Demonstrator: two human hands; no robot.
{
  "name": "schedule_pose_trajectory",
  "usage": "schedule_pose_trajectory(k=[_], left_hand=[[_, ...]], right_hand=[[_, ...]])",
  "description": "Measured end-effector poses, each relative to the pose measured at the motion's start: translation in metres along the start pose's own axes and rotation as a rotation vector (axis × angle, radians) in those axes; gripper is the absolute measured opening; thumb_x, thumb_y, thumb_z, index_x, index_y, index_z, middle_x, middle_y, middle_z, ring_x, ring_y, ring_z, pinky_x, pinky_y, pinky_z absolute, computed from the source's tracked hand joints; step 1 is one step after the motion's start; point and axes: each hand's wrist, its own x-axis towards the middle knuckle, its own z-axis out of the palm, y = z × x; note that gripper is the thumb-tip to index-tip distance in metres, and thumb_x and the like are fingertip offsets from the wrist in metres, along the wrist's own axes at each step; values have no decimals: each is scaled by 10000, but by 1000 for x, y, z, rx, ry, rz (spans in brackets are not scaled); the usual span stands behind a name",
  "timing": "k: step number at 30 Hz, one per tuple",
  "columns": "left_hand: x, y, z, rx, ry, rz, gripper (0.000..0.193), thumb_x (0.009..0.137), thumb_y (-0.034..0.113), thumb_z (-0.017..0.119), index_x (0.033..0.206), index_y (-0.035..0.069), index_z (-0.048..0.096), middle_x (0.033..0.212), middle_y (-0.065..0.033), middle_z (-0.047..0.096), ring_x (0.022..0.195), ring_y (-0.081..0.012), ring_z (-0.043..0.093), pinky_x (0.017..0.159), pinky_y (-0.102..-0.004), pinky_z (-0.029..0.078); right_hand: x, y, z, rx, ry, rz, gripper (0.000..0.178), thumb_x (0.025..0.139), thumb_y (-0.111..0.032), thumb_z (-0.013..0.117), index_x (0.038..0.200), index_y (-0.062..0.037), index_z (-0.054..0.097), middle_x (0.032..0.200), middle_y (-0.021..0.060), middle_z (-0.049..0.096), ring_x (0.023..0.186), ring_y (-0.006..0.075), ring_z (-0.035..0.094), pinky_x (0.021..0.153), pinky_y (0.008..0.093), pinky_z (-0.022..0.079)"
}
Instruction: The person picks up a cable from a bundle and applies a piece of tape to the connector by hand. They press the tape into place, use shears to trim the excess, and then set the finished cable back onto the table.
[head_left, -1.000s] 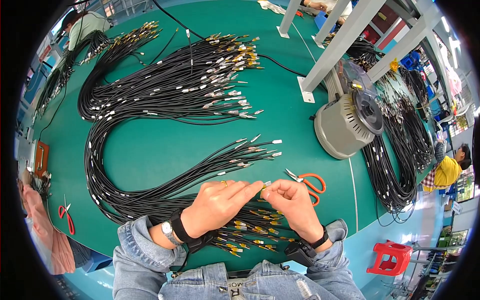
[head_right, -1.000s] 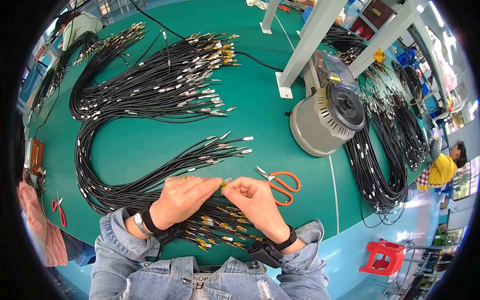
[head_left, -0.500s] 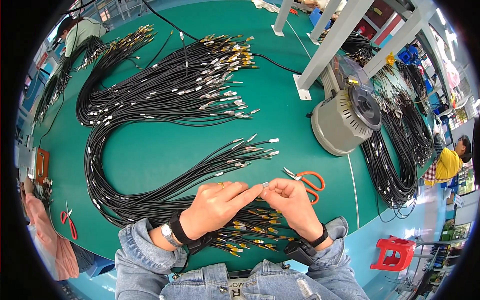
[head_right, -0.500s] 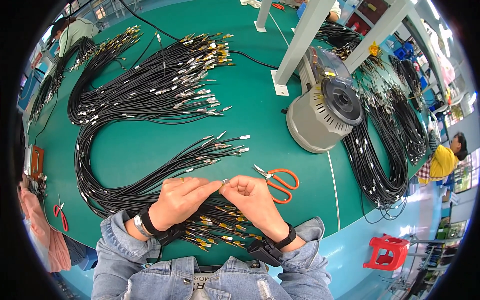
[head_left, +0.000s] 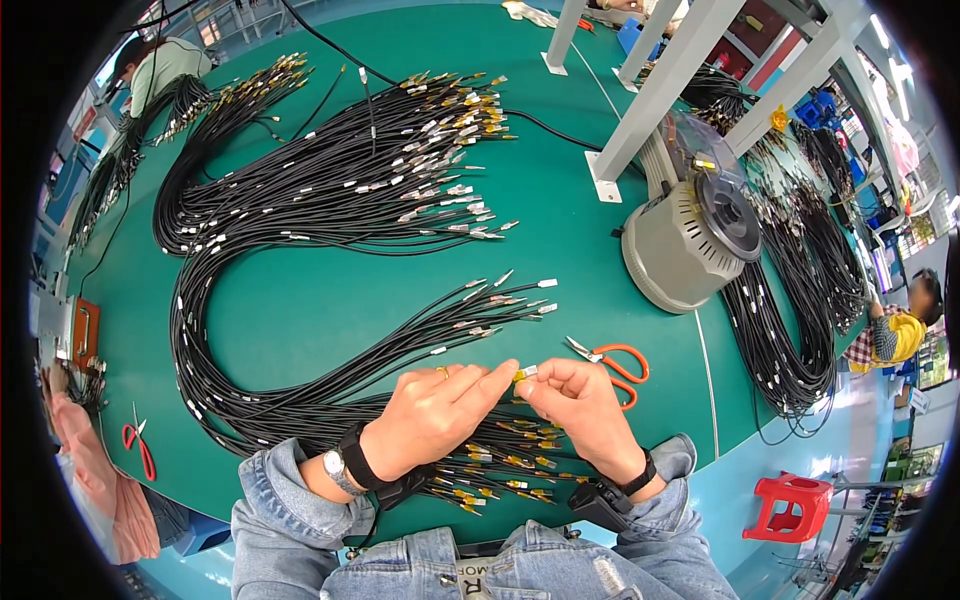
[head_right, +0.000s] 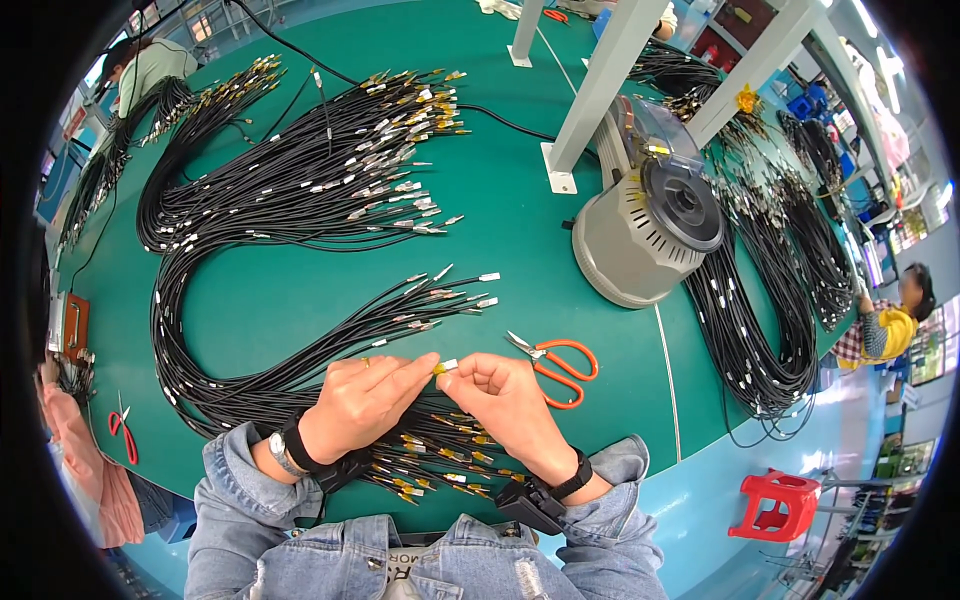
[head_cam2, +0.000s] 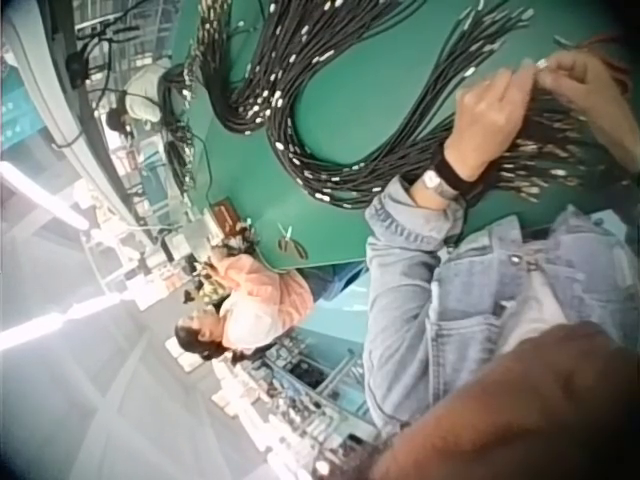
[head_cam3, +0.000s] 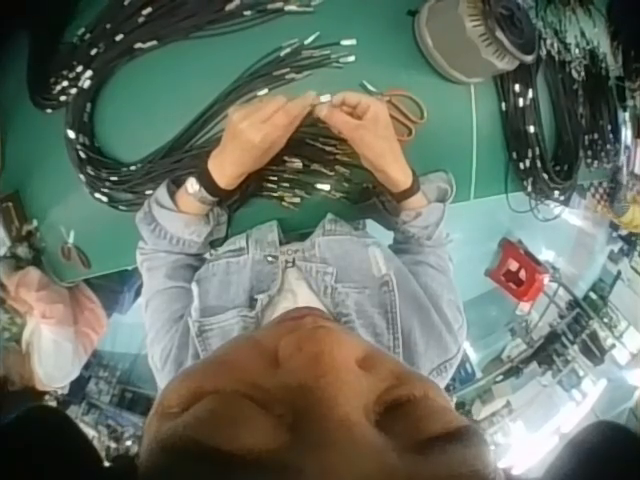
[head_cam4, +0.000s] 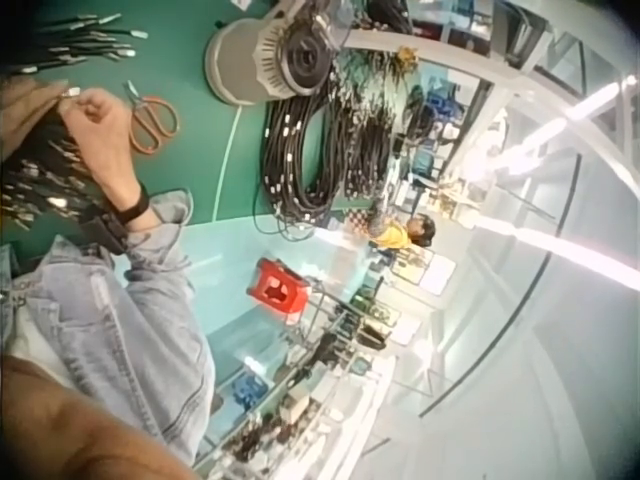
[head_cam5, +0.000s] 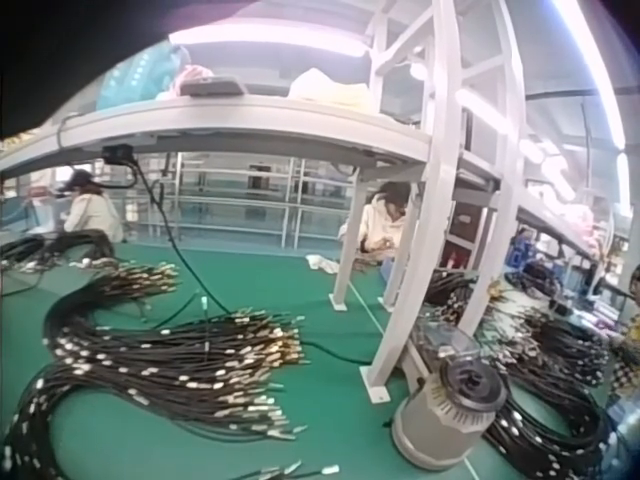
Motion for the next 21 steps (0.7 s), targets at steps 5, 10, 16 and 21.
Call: schedule_pose_trajectory(k=[5, 10, 16, 21], left_hand=[[1, -2, -1, 11, -20, 23, 364, 667, -14, 689, 1019, 35, 607, 694, -28, 590, 519, -142, 565, 438, -254, 442], [-3, -4, 6, 1, 63, 26, 332, 676, -14, 696, 993, 30, 609, 689, -33, 594, 503, -144, 557, 423, -257, 425], [0, 0, 3, 38, 101, -8, 307, 675, -3, 707, 966, 29, 613, 681, -29, 592, 486, -143, 545, 408, -258, 409], [1, 0, 2, 40, 132, -33, 305, 671, 4, 712, 959, 33, 615, 676, -22, 589, 470, -138, 532, 400, -257, 399]], right_hand=[[1, 1, -2, 1, -26, -8, 99, 867, -80, 599, 889, 14, 625, 788, -10, 625, 694, 13, 538, 593, 151, 410], [2, 4, 4, 16, 2, -41, 90, 863, -59, 593, 921, 9, 607, 788, -13, 601, 640, 19, 479, 543, 169, 362], [0, -1, 5, 116, -2, 23, 151, 862, -55, 585, 1002, 1, 575, 828, 0, 584, 634, 29, 439, 531, 183, 332], [0, -1, 8, 163, -49, 28, 174, 867, -83, 580, 1019, -7, 544, 829, 5, 560, 655, 43, 423, 564, 191, 330]])
